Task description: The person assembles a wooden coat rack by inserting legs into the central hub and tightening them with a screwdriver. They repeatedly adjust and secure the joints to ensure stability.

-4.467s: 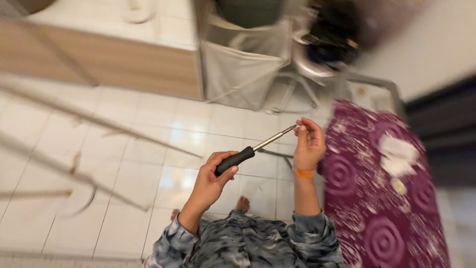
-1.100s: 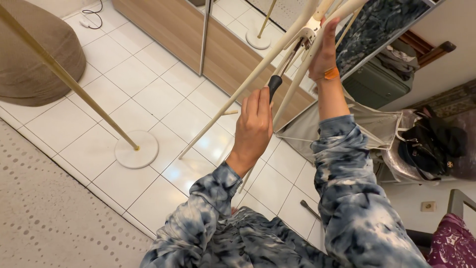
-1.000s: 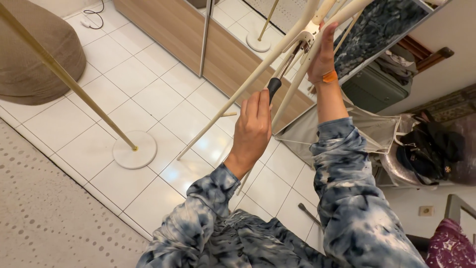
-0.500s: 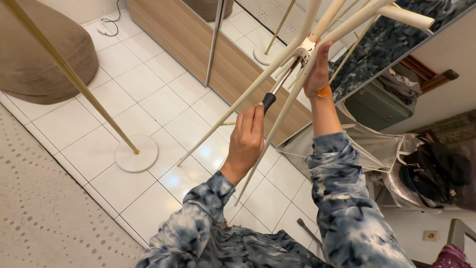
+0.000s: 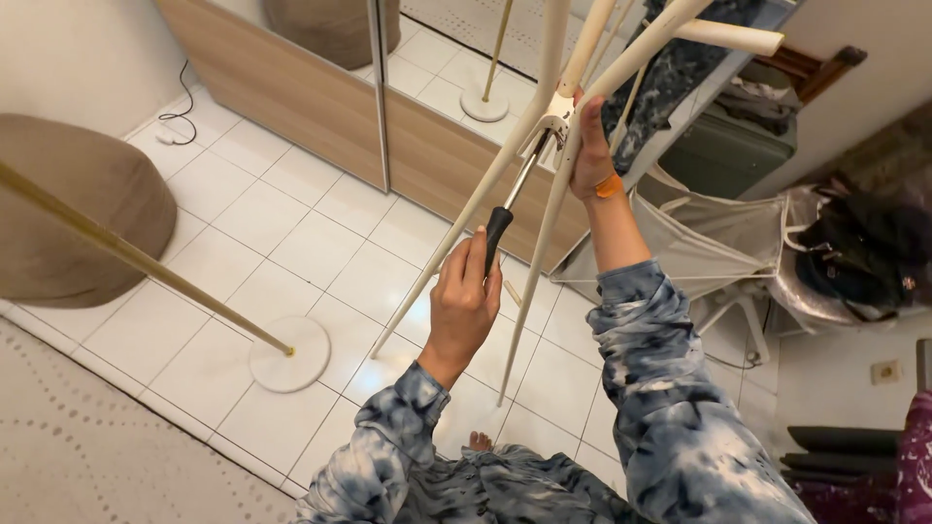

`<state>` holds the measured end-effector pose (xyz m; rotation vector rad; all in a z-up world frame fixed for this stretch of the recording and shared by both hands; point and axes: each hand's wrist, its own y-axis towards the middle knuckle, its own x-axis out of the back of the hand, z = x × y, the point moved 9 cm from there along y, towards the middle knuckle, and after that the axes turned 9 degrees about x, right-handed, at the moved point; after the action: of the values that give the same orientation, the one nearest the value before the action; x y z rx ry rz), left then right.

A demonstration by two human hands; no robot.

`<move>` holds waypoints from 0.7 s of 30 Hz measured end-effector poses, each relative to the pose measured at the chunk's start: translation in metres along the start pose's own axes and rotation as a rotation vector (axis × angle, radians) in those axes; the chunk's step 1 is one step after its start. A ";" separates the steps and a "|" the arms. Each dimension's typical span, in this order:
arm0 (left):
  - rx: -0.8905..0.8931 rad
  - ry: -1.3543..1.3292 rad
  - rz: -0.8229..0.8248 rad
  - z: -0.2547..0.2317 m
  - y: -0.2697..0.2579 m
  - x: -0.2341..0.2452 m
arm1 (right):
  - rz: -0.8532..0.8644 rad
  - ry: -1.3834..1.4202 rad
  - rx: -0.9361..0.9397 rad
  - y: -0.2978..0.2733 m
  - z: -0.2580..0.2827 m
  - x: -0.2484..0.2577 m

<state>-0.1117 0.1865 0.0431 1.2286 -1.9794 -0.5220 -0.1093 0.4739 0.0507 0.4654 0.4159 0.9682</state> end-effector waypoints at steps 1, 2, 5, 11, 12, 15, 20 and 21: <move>0.000 0.013 0.017 0.000 0.002 0.001 | -0.001 0.004 0.002 0.000 0.001 -0.003; -0.043 0.066 0.013 -0.005 0.003 0.003 | -0.003 0.007 0.004 0.000 0.002 -0.005; -0.144 0.202 -0.019 -0.017 0.003 0.007 | -0.004 0.001 0.014 -0.001 0.006 -0.008; -0.214 0.269 -0.072 -0.018 0.003 0.010 | -0.003 0.011 0.006 0.001 0.002 -0.009; -0.229 0.265 -0.074 -0.019 0.003 0.011 | -0.002 0.005 0.006 0.003 0.001 -0.008; -0.240 0.273 -0.072 -0.025 0.005 0.011 | 0.020 0.024 -0.012 0.002 -0.001 -0.008; -0.219 0.310 -0.050 -0.040 0.011 0.017 | 0.069 0.018 0.003 0.005 0.002 -0.013; -0.214 0.329 -0.048 -0.044 0.012 0.016 | 0.075 0.012 0.000 0.005 0.002 -0.014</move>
<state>-0.0896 0.1793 0.0852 1.1486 -1.5798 -0.5047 -0.1188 0.4646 0.0568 0.4780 0.4112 1.0439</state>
